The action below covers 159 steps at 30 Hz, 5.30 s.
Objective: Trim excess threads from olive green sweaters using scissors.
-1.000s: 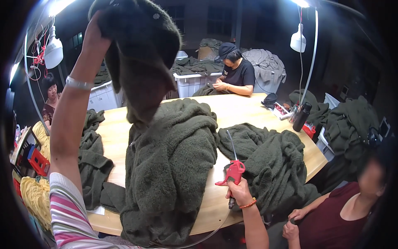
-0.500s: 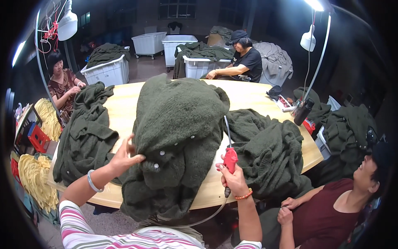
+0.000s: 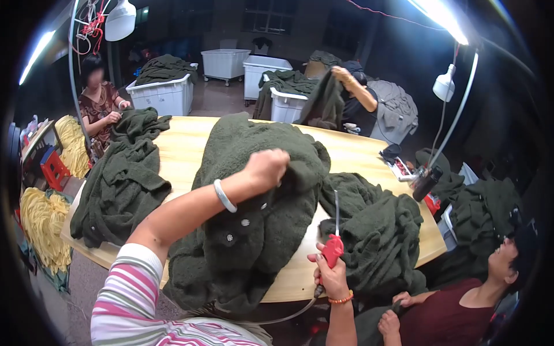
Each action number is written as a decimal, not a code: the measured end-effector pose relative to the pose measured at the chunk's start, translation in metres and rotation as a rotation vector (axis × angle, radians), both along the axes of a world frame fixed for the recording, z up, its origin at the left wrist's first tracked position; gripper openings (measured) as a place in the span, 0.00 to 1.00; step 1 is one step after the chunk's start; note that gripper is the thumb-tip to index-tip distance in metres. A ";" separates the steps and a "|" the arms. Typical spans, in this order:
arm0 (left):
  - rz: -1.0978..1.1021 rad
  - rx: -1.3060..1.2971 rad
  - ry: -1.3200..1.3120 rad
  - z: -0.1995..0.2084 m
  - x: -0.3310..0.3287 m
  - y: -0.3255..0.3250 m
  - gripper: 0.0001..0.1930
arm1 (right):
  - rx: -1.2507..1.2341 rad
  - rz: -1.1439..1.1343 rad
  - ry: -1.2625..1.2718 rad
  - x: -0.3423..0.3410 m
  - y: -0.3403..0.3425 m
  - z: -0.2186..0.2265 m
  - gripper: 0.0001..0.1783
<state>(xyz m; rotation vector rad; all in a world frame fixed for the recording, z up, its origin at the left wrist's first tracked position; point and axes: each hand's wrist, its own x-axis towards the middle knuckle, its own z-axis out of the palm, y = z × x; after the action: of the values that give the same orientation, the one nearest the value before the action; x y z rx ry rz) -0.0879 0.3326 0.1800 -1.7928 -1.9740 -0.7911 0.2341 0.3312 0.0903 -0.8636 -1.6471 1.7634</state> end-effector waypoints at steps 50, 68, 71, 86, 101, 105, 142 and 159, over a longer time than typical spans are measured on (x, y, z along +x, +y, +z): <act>-0.134 0.466 -0.697 -0.068 -0.057 -0.036 0.07 | 0.556 0.361 -0.384 -0.056 -0.023 0.027 0.21; -0.108 0.110 -0.327 -0.047 -0.004 -0.110 0.15 | 0.608 0.211 -0.347 -0.048 -0.049 0.043 0.14; -0.082 0.008 -0.388 -0.052 -0.007 -0.104 0.11 | 0.698 0.220 -0.468 -0.052 -0.052 0.039 0.12; -0.207 0.126 -0.215 -0.033 0.004 -0.169 0.18 | 0.821 0.297 -0.473 -0.030 -0.055 0.038 0.15; -0.027 0.023 -0.696 -0.073 -0.014 -0.166 0.06 | 0.884 0.346 -0.576 -0.021 -0.085 0.038 0.13; -0.052 0.130 -0.191 -0.076 0.007 -0.185 0.08 | 0.933 0.375 -0.560 -0.024 -0.090 0.029 0.14; 0.188 -0.086 -0.172 0.007 -0.046 -0.097 0.32 | 0.571 0.054 -0.243 0.002 -0.010 -0.017 0.17; 0.527 0.332 -1.201 -0.159 -0.111 -0.264 0.33 | 0.331 0.090 -0.205 0.008 0.011 -0.034 0.16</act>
<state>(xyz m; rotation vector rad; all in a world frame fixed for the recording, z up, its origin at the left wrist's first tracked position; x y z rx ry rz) -0.1989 0.0683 0.0206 -0.4691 -2.5070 -2.1047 0.2417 0.3419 0.0558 -0.8461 -2.0676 1.4357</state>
